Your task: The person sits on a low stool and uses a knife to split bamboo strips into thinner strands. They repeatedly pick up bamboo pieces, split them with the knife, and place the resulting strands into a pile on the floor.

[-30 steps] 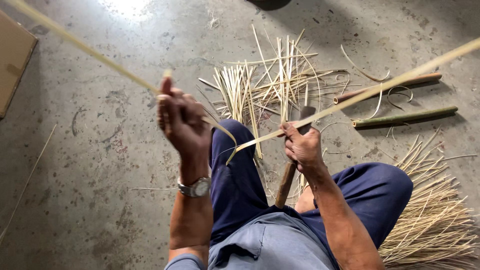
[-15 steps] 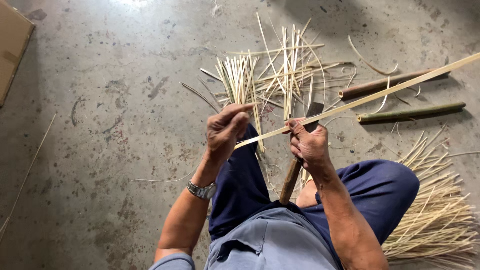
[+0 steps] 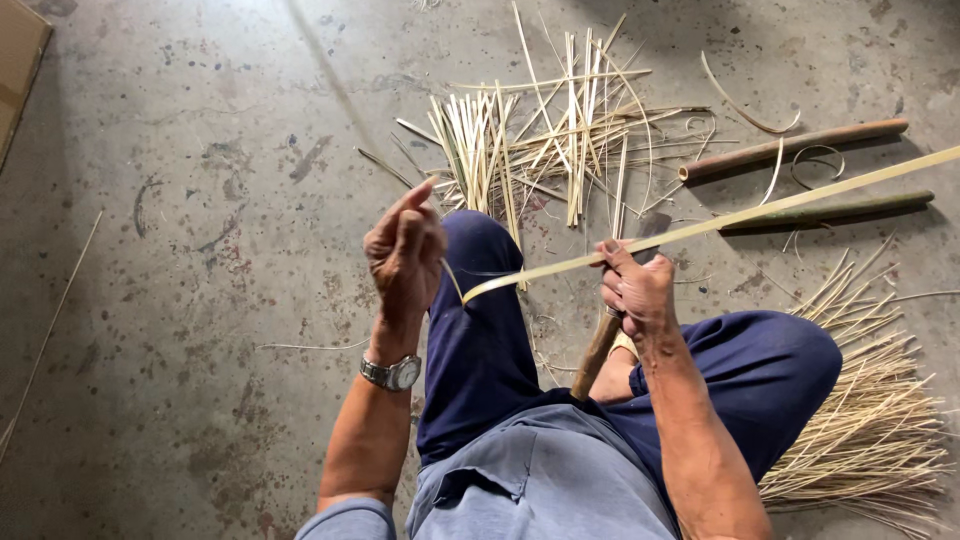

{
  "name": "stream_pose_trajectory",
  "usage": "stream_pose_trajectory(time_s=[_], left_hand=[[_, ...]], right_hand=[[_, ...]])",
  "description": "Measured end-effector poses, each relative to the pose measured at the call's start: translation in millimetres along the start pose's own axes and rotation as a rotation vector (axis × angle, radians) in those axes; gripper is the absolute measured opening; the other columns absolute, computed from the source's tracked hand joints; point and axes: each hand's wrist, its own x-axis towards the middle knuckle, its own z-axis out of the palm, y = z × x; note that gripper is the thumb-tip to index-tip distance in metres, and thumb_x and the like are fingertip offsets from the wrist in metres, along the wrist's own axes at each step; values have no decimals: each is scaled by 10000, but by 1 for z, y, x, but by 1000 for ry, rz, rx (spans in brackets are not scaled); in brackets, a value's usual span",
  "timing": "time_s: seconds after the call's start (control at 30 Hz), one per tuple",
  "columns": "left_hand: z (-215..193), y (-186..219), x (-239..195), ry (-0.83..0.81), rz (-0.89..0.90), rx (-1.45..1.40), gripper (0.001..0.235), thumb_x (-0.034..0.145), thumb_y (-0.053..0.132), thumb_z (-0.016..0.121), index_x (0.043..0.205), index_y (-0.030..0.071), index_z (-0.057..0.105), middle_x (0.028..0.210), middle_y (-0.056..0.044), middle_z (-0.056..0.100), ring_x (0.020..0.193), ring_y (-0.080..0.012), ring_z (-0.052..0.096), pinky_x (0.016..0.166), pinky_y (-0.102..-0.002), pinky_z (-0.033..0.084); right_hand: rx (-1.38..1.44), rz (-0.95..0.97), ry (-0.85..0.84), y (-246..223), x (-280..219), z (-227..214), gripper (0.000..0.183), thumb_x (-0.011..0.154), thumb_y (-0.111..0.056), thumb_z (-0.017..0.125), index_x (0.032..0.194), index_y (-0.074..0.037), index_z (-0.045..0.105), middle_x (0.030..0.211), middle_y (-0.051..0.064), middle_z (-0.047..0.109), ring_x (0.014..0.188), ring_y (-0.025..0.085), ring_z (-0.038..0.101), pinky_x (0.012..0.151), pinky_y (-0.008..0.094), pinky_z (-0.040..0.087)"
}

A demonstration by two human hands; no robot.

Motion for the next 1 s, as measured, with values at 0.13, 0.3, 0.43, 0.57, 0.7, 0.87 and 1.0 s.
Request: stream_pose_trajectory(time_s=[0.13,0.3,0.43,0.57,0.7,0.87,1.0], left_hand=[[-1,-10,-11,-174,-202,31,358,1133,259,533,1302,-28,663,786,1,592,633,-66,455,595,-221,372],[-2,-20,-25,-165,-434,126,330,1084,123,620,1363,-51,650,802,36,565,621,-14,430,545,-167,327],[-13,1,-4,-141,-345,225,267,1068,71,648,1317,-9,700,837,43,589,657,-6,464,554,-160,362],[-20,16,8,-106,-262,587,221,1028,77,645,1234,44,718,876,23,682,635,-22,524,518,-169,419],[8,-53,-21,-66,-411,565,190,1005,68,690,1186,32,738,874,1,692,727,-62,629,619,-223,551],[36,-133,-90,74,-687,398,199,1010,129,605,1187,43,636,955,-13,735,759,-80,714,579,-238,575],[24,-167,-118,273,-668,405,205,1034,161,589,1191,43,645,861,-50,713,571,-74,557,483,-218,453]], right_hand=[[27,-6,-40,-5,4,8,183,961,-135,733,968,35,667,791,79,651,433,31,406,336,213,301],[15,-35,-100,-5,7,8,191,940,-160,729,961,22,675,772,70,681,423,30,408,330,203,309],[-345,-535,-255,-32,8,-5,556,893,-480,610,1122,21,686,733,26,637,450,24,442,366,188,340],[-219,-192,-21,-74,2,-34,301,963,-291,723,884,-2,692,664,36,640,386,56,457,273,217,314],[-403,10,-184,-63,12,-35,264,922,-251,735,834,-3,710,552,1,570,374,52,443,307,221,292],[-453,116,-206,-17,50,-7,243,910,-186,763,790,17,704,522,-20,534,369,63,433,329,249,295],[-460,146,-233,7,64,8,206,916,-230,747,867,-30,731,534,-48,535,378,45,410,349,233,277]])
